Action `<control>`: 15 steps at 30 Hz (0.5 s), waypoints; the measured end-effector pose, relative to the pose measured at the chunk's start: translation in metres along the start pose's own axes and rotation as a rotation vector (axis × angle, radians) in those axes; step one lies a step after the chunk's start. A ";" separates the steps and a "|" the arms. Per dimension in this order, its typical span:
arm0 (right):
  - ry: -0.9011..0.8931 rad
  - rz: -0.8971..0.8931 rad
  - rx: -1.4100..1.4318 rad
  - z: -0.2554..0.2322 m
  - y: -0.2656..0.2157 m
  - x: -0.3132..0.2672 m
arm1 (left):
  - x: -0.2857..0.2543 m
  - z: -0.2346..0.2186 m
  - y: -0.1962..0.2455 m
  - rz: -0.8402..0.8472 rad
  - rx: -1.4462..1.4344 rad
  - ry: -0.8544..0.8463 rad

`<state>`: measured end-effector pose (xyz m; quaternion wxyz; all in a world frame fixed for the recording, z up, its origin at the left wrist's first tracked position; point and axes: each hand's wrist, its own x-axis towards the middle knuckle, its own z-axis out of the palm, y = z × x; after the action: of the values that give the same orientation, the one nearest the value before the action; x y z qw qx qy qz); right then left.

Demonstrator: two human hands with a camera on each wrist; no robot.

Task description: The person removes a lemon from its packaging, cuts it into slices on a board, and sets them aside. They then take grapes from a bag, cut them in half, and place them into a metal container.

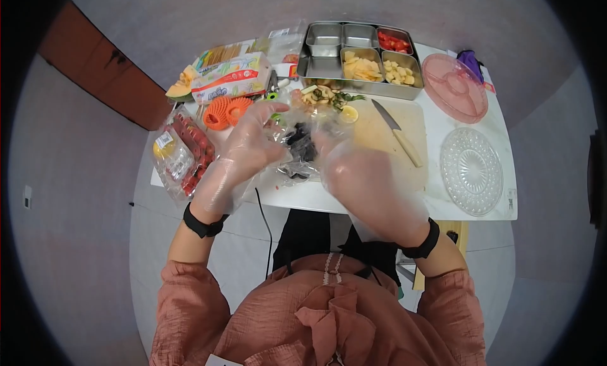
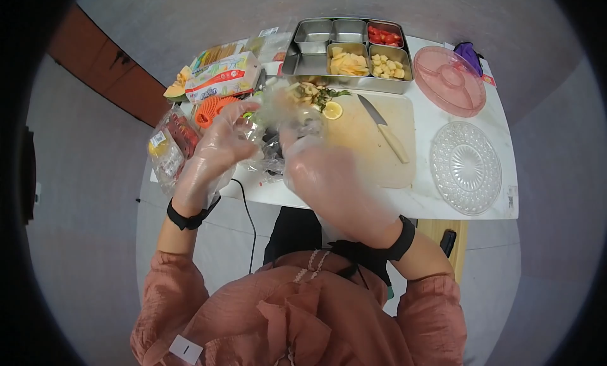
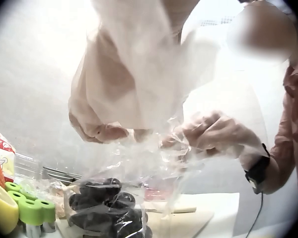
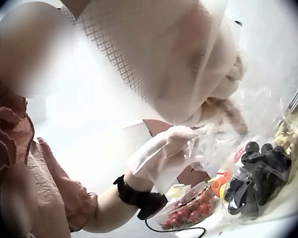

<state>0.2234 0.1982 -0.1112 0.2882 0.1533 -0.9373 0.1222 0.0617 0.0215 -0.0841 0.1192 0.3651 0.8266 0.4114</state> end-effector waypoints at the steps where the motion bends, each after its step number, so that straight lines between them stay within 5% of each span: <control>1: -0.040 0.078 0.003 -0.005 0.000 0.005 | -0.002 0.000 -0.003 -0.003 -0.004 0.003; 6: -0.015 0.228 0.026 -0.009 0.000 0.020 | -0.010 -0.004 -0.001 -0.018 0.070 -0.063; 8: -0.224 0.171 -0.138 -0.020 -0.005 0.028 | -0.010 -0.005 -0.002 0.029 0.032 -0.051; 15: -0.280 -0.115 -0.056 -0.009 -0.015 0.024 | -0.015 -0.001 -0.010 -0.024 -0.219 0.013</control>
<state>0.2144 0.1823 -0.0884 0.1652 0.2144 -0.9610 0.0566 0.0667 0.0061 -0.0927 0.1579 0.3374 0.7816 0.5003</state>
